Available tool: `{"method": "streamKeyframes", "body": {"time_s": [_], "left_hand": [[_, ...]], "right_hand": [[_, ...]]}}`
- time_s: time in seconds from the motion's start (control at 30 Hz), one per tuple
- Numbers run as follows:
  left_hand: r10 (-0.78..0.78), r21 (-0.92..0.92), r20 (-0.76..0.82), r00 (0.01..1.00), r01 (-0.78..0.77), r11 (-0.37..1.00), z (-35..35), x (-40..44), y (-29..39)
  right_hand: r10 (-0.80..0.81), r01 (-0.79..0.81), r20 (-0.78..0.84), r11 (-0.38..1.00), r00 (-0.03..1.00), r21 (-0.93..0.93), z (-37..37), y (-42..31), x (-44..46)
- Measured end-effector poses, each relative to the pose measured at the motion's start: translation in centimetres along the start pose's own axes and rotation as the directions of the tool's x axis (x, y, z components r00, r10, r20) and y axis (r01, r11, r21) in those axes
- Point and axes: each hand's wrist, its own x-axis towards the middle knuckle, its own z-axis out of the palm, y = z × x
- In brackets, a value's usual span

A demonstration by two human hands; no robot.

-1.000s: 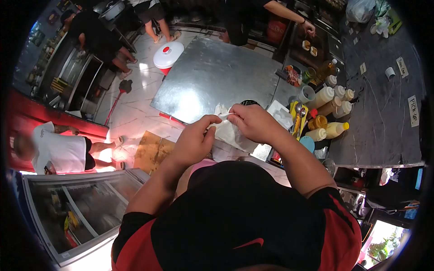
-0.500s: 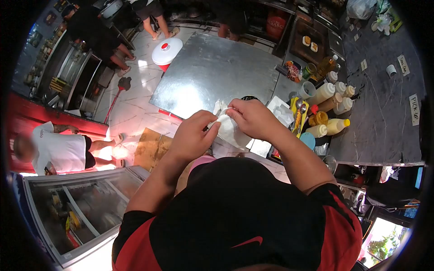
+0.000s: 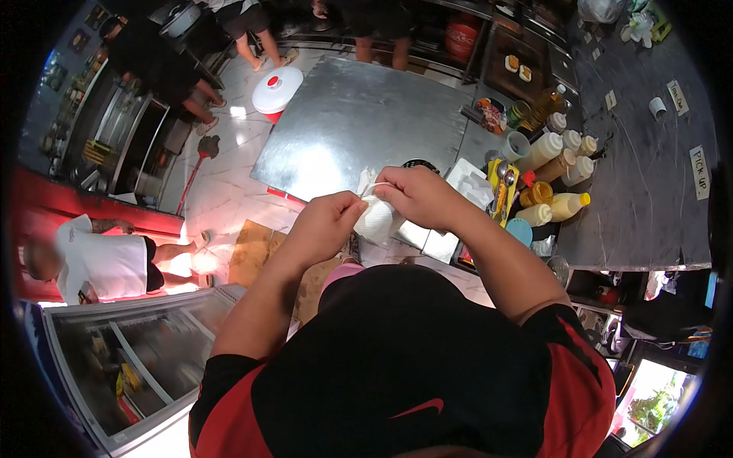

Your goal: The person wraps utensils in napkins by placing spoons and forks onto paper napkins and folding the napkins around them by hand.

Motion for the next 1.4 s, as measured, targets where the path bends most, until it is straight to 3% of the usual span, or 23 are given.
{"method": "streamKeyframes", "body": {"time_s": [0.07,0.17,0.27,0.33,0.4,0.43,0.53,0.57,0.63,0.67,0.8,0.9,1.0,1.4], "left_hand": [[0.025,0.026,-0.018,1.0,-0.025,0.999,0.1,0.0,-0.2],[0.102,0.141,-0.068,0.992,-0.091,0.986,0.1,0.4,-1.1],[0.105,0.139,-0.155,0.982,-0.083,0.987,-0.1,0.5,-0.7],[0.153,0.195,-0.237,0.959,-0.108,0.975,0.2,0.5,-1.0],[0.204,0.245,-0.29,0.935,-0.134,0.96,0.7,0.6,-1.2],[0.229,0.267,-0.303,0.925,-0.148,0.952,0.9,0.6,-1.2],[0.194,0.239,-0.291,0.937,-0.125,0.963,1.1,0.6,-0.6],[0.16,0.213,-0.276,0.948,-0.102,0.972,1.1,0.5,-0.5],[0.125,0.174,-0.269,0.955,-0.079,0.982,1.2,0.3,-0.6],[0.107,0.155,-0.262,0.959,-0.068,0.986,1.3,0.3,-0.6],[0.009,0.1,-0.184,0.983,0.01,0.995,1.5,-0.1,0.4],[-0.003,0.076,-0.156,0.988,0.015,0.997,1.6,0.0,0.1],[-0.015,0.062,-0.123,0.992,0.023,0.998,1.5,-0.1,0.1],[-0.007,0.096,-0.056,0.998,0.013,0.995,1.8,0.4,-1.2]], "right_hand": [[0.058,-0.062,0.056,0.996,0.997,0.064,-0.2,0.2,-0.1],[0.108,-0.082,-0.105,0.971,0.989,0.223,0.0,0.2,-0.8],[0.161,-0.102,-0.307,0.974,0.938,0.201,-0.3,-0.7,-2.3],[0.254,-0.188,-0.086,0.868,0.963,0.461,0.2,-0.1,-3.2],[0.267,-0.34,0.215,0.629,0.939,0.699,1.3,1.2,-3.6],[0.291,-0.406,0.289,0.537,0.912,0.739,1.8,1.5,-3.5],[0.387,-0.24,0.027,0.515,0.922,0.823,3.7,3.0,-3.6],[0.375,-0.207,-0.044,0.604,0.926,0.77,3.7,3.8,-3.6],[0.219,-0.091,-0.282,0.91,0.934,0.405,3.4,3.1,-3.5],[0.106,-0.043,-0.366,0.983,0.925,0.176,3.1,2.6,-3.6],[0.063,-0.014,-0.249,0.981,0.967,0.193,2.0,1.9,-2.8],[0.243,-0.203,-0.018,0.848,0.97,0.49,2.1,2.6,-2.1],[0.237,-0.217,0.025,0.838,0.971,0.5,1.6,2.7,-2.1],[0.124,-0.126,0.041,0.991,0.991,0.048,-1.4,1.7,-1.0]]}}
